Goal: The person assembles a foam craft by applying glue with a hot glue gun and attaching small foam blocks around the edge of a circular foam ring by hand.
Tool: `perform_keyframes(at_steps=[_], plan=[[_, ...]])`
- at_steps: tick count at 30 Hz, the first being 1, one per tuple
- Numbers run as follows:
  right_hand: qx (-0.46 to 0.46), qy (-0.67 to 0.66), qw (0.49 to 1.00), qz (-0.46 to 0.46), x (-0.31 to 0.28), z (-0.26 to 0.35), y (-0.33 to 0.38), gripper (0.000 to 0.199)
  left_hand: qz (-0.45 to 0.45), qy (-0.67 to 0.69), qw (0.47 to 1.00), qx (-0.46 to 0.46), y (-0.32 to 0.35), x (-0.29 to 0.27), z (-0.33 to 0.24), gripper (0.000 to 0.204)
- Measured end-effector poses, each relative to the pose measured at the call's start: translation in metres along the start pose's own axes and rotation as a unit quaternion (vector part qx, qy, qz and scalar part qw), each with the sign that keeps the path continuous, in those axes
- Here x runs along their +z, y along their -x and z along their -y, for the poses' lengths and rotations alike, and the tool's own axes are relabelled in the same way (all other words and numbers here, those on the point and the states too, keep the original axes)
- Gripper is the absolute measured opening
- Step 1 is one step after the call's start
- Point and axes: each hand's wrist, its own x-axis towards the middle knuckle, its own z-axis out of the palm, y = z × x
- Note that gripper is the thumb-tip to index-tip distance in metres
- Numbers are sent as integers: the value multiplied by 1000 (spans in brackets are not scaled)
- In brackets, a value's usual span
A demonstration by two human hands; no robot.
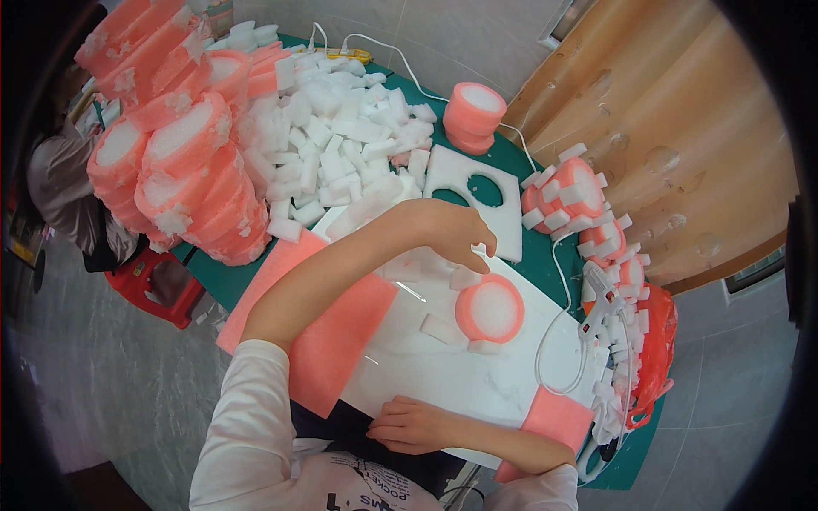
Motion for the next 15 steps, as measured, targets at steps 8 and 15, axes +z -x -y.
perform_keyframes(at_steps=[8,15], plan=[[1,0,1000,-4,0,0,0,19,-176,-125,965,-148,17,-12,18,33],[-2,8,1000,-13,0,0,1,18,-399,-231,800,-385,64,-42,82,19]])
